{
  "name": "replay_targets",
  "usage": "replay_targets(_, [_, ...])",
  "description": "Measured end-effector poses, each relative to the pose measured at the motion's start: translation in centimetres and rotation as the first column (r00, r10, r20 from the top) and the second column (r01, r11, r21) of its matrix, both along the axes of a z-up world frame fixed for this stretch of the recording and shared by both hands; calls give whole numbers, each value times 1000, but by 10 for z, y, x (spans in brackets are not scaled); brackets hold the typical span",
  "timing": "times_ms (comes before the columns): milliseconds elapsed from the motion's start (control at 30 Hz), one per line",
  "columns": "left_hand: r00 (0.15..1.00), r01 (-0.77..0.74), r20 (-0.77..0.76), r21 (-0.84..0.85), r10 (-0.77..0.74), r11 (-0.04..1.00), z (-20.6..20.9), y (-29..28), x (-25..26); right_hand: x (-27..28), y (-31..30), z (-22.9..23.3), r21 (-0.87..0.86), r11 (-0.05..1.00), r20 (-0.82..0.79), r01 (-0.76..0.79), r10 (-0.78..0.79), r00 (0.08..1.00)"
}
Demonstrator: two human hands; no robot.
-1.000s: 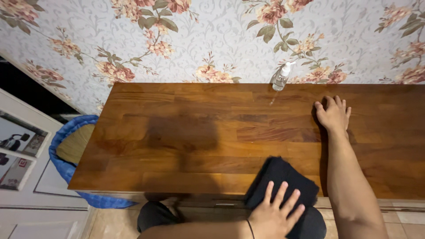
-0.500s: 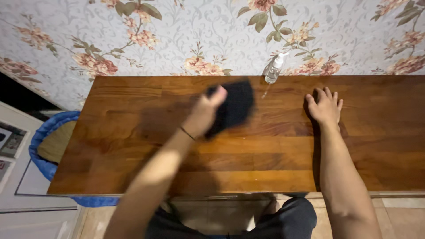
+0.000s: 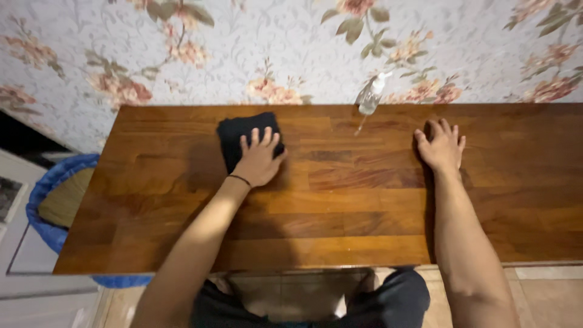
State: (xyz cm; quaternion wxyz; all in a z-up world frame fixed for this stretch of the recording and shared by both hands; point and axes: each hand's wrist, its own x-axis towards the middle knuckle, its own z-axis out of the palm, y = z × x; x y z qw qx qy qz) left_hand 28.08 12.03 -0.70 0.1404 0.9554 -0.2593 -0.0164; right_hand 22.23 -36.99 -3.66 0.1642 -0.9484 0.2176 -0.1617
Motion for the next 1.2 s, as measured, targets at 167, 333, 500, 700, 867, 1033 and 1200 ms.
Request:
replay_targets(167, [978,206,24,66,-207,976,30,-33,-64,-4,8,18,223,973,274,-60,-4,962])
replay_targets(333, [909,55,-394,-216,-138,975,72,-27,-43,-18,84,71,395,811,593,-432,134,794])
replay_targets(500, [725,-416,-440,-893,-530,172,46,-32,-26,-7,186,94,606,491,279,-627,607,745])
replay_targets(700, [747,-324,-288,-945,-599,50,39,-22,-34,-11,196,54,951,-59,291,-305,515,807])
replay_targets(867, [490,-546,-236,-833,-839,-85,55,-26,-46,-30,182,38,881,-262,473,-395,524,708])
replay_targets(1033, [369,-572,-198,-819,-908,-53,65,-32,-54,-39,200,36,849,-501,413,-167,432,802])
replay_targets(1200, [605,-431,-283,-902,-744,-7,49,-34,-46,-38,208,27,974,-225,88,6,407,909])
